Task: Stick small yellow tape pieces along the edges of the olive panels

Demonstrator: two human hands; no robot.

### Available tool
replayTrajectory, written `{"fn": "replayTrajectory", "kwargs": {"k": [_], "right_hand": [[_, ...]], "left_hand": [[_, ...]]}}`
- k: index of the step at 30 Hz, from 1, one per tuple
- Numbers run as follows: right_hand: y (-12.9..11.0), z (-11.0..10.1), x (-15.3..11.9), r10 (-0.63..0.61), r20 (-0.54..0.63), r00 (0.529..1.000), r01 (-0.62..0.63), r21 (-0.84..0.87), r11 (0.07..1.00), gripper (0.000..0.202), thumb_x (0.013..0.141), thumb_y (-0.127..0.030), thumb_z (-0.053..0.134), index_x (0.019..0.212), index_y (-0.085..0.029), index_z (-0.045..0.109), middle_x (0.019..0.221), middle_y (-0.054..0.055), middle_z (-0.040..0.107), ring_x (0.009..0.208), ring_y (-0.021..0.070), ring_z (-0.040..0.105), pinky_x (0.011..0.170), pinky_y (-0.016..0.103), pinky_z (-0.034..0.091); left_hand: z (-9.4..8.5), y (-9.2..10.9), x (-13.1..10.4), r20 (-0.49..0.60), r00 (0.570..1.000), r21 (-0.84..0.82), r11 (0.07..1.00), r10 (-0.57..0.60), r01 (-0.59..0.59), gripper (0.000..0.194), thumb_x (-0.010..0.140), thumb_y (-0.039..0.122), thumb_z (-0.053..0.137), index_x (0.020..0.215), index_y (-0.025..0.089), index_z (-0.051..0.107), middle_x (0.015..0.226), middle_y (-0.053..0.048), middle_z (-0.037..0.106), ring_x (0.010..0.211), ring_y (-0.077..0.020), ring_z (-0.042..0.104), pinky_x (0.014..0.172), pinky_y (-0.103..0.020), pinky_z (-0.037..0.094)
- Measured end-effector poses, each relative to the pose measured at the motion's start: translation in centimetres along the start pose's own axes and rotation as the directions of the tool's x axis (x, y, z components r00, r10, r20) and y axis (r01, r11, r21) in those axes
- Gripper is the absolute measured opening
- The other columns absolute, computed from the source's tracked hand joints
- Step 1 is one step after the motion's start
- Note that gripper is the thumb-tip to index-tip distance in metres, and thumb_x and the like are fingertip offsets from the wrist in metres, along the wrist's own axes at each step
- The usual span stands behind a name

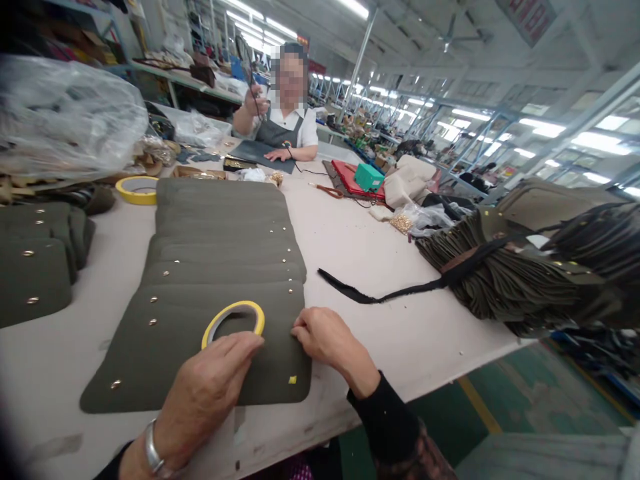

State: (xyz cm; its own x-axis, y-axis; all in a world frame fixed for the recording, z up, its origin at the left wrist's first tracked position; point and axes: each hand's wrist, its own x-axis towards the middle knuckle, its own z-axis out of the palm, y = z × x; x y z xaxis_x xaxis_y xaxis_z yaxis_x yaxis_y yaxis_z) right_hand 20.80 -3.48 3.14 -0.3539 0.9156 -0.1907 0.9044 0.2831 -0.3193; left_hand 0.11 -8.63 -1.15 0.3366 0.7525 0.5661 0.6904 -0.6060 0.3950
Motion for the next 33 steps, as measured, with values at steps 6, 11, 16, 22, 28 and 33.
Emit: {"fn": "replayTrajectory", "kwargs": {"k": [6,11,16,22,28,33], "right_hand": [[-2.2,1.1,-3.3,-0.115,-0.311,0.943,0.196,0.245,0.949,0.014,0.088,-0.016,0.055,0.094,-0.018,0.067,0.087,0.004,0.071,0.078,0.0154,0.064,0.07,0.026,0.046],[-4.8,2.2,-3.7,-0.348,-0.501,0.792,0.515,0.245,0.821,0.016,0.092,-0.015,0.052,0.104,-0.017,0.062,0.096,0.006,0.069,0.088,0.0165,0.062,0.08,0.029,0.05],[-5.3,3.2,-3.3,-0.447,-0.489,0.749,0.561,0.109,0.82,0.012,0.092,-0.013,0.049,0.094,-0.015,0.061,0.088,0.008,0.068,0.084,0.0181,0.062,0.077,0.031,0.051],[-4.8,4.5,-3.7,-0.452,-0.561,0.693,0.543,-0.005,0.84,0.011,0.088,-0.01,0.05,0.086,-0.015,0.06,0.076,0.006,0.066,0.072,0.0172,0.061,0.066,0.028,0.05],[-5.4,5.0,-4.3,-0.192,-0.635,0.748,0.414,0.22,0.883,0.014,0.081,-0.009,0.052,0.08,-0.016,0.064,0.069,0.003,0.065,0.062,0.014,0.06,0.059,0.025,0.047],[-3.6,4.6,-3.2,0.3,-0.274,0.914,0.037,0.793,0.609,0.01,0.08,-0.021,0.058,0.074,-0.016,0.064,0.056,-0.002,0.061,0.047,0.0103,0.057,0.046,0.02,0.044]], "left_hand": [[-2.7,0.1,-0.9,-0.011,0.991,-0.132,0.983,-0.13,0.127,0.035,0.095,0.028,0.049,0.13,0.023,0.05,0.109,-0.002,0.072,0.088,-0.012,0.07,0.079,-0.019,0.054],[-2.9,1.1,-1.5,0.06,0.977,-0.123,0.97,-0.206,0.212,0.042,0.096,0.03,0.046,0.137,0.021,0.04,0.101,-0.001,0.074,0.082,-0.0114,0.071,0.067,-0.017,0.054],[-2.7,1.5,-1.7,0.045,0.988,-0.044,0.988,-0.148,0.15,0.038,0.097,0.03,0.043,0.133,0.019,0.042,0.098,-0.001,0.074,0.078,-0.0131,0.071,0.066,-0.021,0.053],[-3.0,1.7,-1.4,0.072,0.995,-0.005,0.997,-0.075,0.076,0.02,0.098,0.025,0.039,0.109,0.02,0.055,0.093,-0.001,0.072,0.074,-0.0124,0.069,0.064,-0.022,0.05],[-2.3,1.8,-0.9,0.098,0.995,0.026,1.0,0.001,-0.004,0.022,0.096,0.018,0.038,0.086,0.021,0.057,0.068,0.002,0.059,0.058,-0.0134,0.06,0.054,-0.025,0.044],[-1.6,2.6,0.0,0.0,0.996,-0.058,0.994,0.088,-0.088,0.015,0.093,0.013,0.043,0.089,0.019,0.057,0.073,0.0,0.06,0.065,-0.0136,0.059,0.061,-0.024,0.047]]}}
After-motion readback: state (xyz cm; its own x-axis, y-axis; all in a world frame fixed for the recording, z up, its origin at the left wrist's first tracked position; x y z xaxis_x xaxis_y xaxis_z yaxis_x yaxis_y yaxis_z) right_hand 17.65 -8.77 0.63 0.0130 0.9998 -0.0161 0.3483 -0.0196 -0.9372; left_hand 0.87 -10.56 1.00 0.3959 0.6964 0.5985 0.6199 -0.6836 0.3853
